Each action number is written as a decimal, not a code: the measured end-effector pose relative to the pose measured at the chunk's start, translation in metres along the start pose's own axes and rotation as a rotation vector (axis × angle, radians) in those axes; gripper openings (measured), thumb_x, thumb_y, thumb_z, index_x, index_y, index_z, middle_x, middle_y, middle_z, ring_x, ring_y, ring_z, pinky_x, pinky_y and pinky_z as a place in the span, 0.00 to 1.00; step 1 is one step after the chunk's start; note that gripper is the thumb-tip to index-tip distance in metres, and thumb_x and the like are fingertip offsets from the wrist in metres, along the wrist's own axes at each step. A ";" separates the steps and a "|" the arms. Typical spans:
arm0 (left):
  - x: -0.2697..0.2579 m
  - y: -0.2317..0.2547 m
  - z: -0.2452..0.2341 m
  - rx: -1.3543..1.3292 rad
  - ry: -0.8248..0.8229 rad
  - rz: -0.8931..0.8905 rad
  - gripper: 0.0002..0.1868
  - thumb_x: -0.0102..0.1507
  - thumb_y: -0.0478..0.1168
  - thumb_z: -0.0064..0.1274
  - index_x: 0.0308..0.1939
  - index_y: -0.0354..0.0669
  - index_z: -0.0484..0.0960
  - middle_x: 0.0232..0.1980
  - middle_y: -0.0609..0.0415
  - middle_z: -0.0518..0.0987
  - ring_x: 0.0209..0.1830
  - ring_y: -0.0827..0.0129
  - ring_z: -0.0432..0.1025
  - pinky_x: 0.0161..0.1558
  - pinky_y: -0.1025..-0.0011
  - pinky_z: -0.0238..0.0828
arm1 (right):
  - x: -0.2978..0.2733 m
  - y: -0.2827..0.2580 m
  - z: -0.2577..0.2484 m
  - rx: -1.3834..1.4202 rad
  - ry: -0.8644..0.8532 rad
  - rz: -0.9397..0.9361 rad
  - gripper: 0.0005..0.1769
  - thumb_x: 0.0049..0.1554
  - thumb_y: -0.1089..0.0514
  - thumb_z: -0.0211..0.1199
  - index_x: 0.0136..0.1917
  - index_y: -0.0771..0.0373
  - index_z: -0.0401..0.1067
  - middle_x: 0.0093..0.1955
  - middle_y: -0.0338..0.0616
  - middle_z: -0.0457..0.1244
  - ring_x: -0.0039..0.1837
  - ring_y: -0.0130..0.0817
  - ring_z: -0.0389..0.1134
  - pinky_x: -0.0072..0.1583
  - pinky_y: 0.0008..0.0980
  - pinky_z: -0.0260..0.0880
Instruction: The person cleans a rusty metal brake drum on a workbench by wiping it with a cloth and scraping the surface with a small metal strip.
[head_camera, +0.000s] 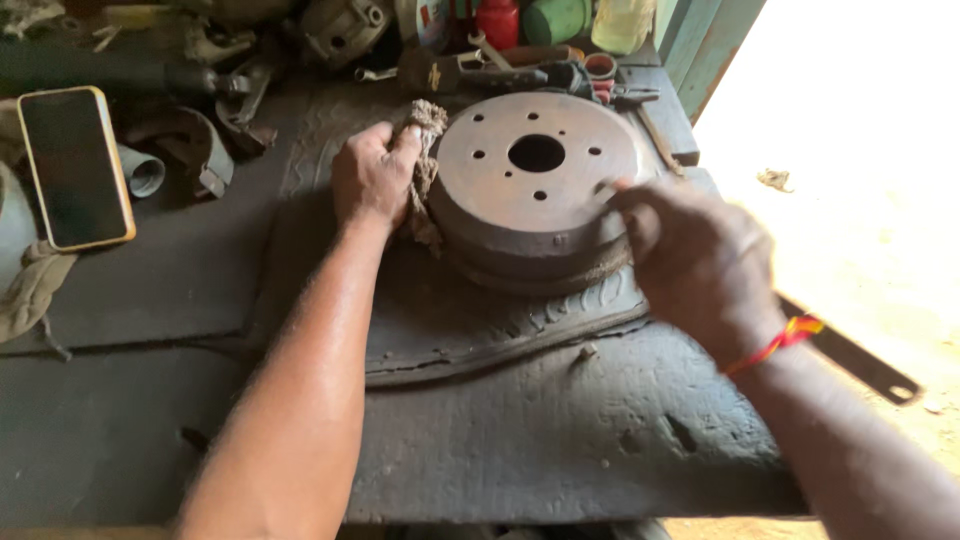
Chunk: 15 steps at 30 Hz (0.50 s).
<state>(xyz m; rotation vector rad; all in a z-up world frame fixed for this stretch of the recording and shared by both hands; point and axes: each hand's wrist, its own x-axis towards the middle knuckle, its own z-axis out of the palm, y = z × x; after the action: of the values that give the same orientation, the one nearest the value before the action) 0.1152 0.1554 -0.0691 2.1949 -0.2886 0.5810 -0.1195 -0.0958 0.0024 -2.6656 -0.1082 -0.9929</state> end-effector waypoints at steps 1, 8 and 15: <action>0.002 0.003 0.000 -0.012 -0.005 -0.004 0.24 0.63 0.56 0.56 0.29 0.37 0.77 0.31 0.36 0.78 0.32 0.40 0.73 0.34 0.50 0.66 | -0.002 -0.003 0.000 -0.015 -0.022 -0.031 0.07 0.64 0.58 0.64 0.55 0.50 0.81 0.44 0.44 0.73 0.43 0.39 0.75 0.46 0.39 0.75; -0.004 0.012 -0.009 -0.042 -0.023 -0.042 0.23 0.62 0.58 0.55 0.30 0.40 0.79 0.31 0.39 0.79 0.32 0.44 0.75 0.35 0.53 0.68 | 0.006 -0.003 -0.005 -0.074 -0.025 0.066 0.09 0.64 0.58 0.64 0.56 0.51 0.82 0.44 0.47 0.72 0.42 0.44 0.74 0.43 0.42 0.73; -0.002 0.012 -0.009 -0.060 -0.023 -0.011 0.21 0.61 0.57 0.55 0.29 0.42 0.80 0.30 0.41 0.80 0.30 0.49 0.74 0.33 0.55 0.67 | -0.002 -0.004 -0.001 -0.087 0.045 0.014 0.08 0.67 0.56 0.64 0.57 0.52 0.81 0.45 0.48 0.71 0.43 0.45 0.73 0.45 0.40 0.73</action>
<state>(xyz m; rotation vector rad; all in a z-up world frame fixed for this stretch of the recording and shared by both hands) 0.1057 0.1550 -0.0566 2.1457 -0.3016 0.5345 -0.1222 -0.0922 0.0034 -2.7153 -0.0371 -1.0763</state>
